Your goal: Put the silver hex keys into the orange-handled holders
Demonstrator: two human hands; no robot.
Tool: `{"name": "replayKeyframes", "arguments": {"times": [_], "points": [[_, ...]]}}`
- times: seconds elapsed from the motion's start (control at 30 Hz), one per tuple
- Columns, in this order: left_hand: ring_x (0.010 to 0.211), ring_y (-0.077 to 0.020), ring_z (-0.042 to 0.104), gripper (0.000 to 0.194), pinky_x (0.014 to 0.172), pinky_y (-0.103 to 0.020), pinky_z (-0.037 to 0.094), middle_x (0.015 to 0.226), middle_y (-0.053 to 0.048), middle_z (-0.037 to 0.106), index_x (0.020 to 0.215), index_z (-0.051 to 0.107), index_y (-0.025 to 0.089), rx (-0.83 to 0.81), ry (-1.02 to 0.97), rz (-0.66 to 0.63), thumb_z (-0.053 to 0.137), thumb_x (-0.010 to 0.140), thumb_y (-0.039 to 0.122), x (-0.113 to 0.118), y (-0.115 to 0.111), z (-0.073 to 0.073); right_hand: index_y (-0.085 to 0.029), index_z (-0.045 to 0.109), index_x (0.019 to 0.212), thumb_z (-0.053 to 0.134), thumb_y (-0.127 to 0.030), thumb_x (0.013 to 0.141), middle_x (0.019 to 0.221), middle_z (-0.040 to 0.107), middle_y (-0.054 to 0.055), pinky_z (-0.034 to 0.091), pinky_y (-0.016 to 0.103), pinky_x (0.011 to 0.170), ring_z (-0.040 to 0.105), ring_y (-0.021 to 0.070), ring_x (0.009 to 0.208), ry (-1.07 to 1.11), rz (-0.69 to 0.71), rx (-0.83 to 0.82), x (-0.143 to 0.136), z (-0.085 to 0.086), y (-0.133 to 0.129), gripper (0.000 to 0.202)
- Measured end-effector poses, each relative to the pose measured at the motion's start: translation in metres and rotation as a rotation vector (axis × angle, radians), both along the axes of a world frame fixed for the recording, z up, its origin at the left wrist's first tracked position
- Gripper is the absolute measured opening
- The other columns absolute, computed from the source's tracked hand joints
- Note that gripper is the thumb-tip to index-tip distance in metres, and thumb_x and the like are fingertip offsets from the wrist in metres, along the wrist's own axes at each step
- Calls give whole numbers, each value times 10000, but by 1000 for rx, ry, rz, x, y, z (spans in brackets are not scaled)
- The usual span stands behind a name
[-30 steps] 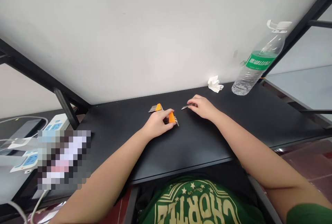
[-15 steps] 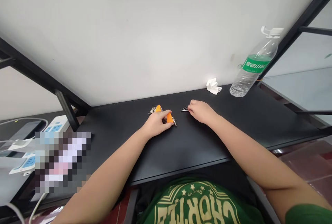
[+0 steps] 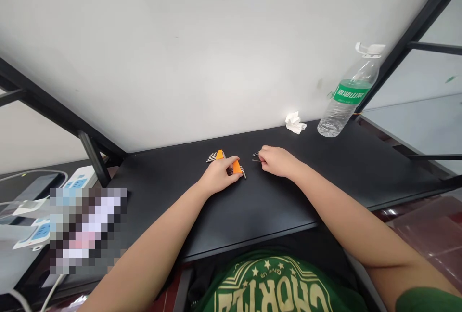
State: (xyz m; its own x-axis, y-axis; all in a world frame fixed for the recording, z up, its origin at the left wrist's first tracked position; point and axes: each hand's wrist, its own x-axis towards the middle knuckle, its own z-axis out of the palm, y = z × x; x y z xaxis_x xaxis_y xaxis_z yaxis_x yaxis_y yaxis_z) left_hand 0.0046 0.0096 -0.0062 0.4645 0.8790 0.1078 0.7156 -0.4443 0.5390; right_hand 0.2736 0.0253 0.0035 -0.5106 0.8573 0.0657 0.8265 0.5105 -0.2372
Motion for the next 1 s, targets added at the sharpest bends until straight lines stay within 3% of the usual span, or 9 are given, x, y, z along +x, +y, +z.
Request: {"name": "replayKeyframes", "arguments": {"times": [0.27, 0.7, 1.0], "points": [[722, -192, 615, 408, 738, -345, 489, 755, 30, 648, 1227, 689, 253, 22, -13, -11, 708, 855, 419, 2, -1, 1, -195, 701, 994, 539, -110, 983, 1013, 665, 61, 434, 290, 766, 587, 173, 854, 281, 219, -38, -12, -6, -5, 183], [736, -190, 620, 423, 752, -348, 499, 790, 30, 683, 1255, 662, 254, -12, -39, -7, 704, 856, 386, -2, -2, -1, -195, 727, 1040, 502, -133, 1026, 1045, 670, 78, 506, 331, 819, 633, 194, 901, 386, 270, 20, -14, -9, -6, 234], [743, -191, 598, 278, 720, -331, 461, 781, 21, 651, 1127, 662, 254, 18, -42, -80, 700, 871, 359, 2, -7, 3, -211, 761, 1070, 504, -168, 1042, 1064, 692, 83, 535, 366, 858, 656, 204, 922, 407, 299, 2, -16, -12, -6, 262]]}}
